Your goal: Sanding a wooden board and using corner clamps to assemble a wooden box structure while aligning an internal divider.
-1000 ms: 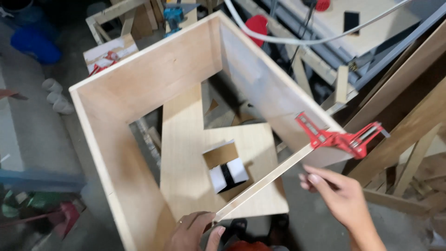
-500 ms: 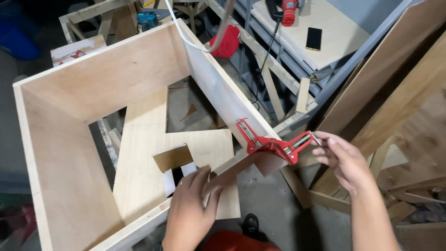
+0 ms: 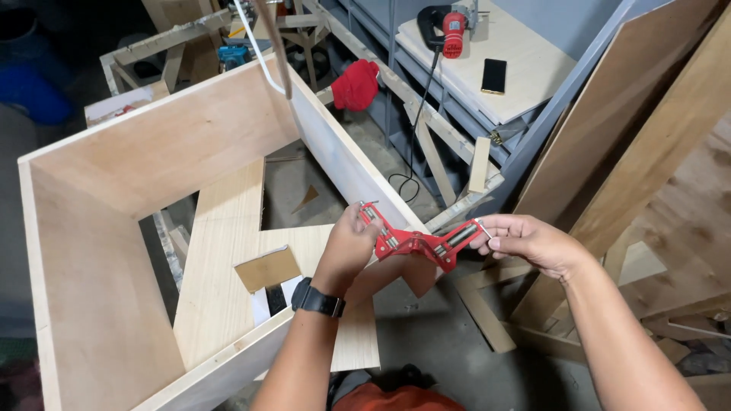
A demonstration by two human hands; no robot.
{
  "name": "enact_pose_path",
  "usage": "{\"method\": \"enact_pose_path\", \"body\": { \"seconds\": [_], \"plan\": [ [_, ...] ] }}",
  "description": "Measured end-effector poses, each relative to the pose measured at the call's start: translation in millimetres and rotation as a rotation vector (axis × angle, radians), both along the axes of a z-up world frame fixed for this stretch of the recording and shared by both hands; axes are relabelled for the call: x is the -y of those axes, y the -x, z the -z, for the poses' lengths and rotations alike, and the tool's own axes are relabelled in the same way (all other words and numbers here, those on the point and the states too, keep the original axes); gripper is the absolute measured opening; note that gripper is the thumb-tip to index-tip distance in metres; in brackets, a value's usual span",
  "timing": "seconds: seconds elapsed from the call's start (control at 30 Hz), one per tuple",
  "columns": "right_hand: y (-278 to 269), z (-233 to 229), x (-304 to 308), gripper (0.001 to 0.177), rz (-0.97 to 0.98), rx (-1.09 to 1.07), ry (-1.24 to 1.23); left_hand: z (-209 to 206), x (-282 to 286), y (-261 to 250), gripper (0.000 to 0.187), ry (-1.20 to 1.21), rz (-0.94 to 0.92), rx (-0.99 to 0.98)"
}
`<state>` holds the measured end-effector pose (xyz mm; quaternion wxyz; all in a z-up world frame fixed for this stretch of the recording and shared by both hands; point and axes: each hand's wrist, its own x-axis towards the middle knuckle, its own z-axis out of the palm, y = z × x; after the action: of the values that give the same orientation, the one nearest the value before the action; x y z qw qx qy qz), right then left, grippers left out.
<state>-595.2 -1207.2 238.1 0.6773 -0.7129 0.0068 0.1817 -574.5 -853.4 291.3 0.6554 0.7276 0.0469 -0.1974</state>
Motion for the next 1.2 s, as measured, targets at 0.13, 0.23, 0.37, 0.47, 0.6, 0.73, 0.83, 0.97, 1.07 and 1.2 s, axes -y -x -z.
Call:
{"method": "enact_pose_path", "body": {
  "seconds": [0.13,0.23,0.37,0.47,0.6,0.73,0.83,0.97,1.07,1.2],
  "plan": [
    [-8.7,11.7,0.8,0.05,-0.015,0.01,0.06,0.7,5.9,-1.5,0.077,-0.047,0.015,-0.016],
    [-21.5,45.3,-10.9,0.042,0.053,0.064,0.127,-2.8,10.4,0.2,0.078,-0.114,0.02,0.014],
    [-17.4,32.8,-33.1,0.037,0.187,0.019,0.102,-15.6,14.6,8.1,0.078,-0.107,-0.009,0.025],
    [-22.4,53.7,-22.9,0.031,0.327,-0.076,0.075,-13.6,14.1,7.3,0.079,-0.111,-0.014,0.029],
    [-24.6,43.8,-26.5,0.022,0.429,-0.091,-0.041,2.1,9.7,2.8,0.079,-0.082,-0.032,0.045],
    [-30.6,16.4,-43.2,0.024,0.48,-0.017,-0.153,5.7,10.6,1.8,0.08,-0.067,-0.045,0.055],
    [-19.4,-2.7,-50.3,0.024,0.474,0.184,-0.115,6.0,9.4,3.4,0.078,-0.046,-0.057,0.069],
    [6.9,-4.5,-44.7,0.029,0.453,0.331,-0.031,18.7,7.8,-5.2,0.075,0.018,-0.088,0.055],
    [19.6,22.4,-39.0,0.031,0.517,0.313,0.013,21.0,7.0,-9.1,0.069,0.009,-0.11,0.041],
    [13.8,48.4,-47.9,0.041,0.556,0.099,-0.091,21.4,10.2,-20.1,0.058,-0.103,-0.126,0.017]
  ]
}}
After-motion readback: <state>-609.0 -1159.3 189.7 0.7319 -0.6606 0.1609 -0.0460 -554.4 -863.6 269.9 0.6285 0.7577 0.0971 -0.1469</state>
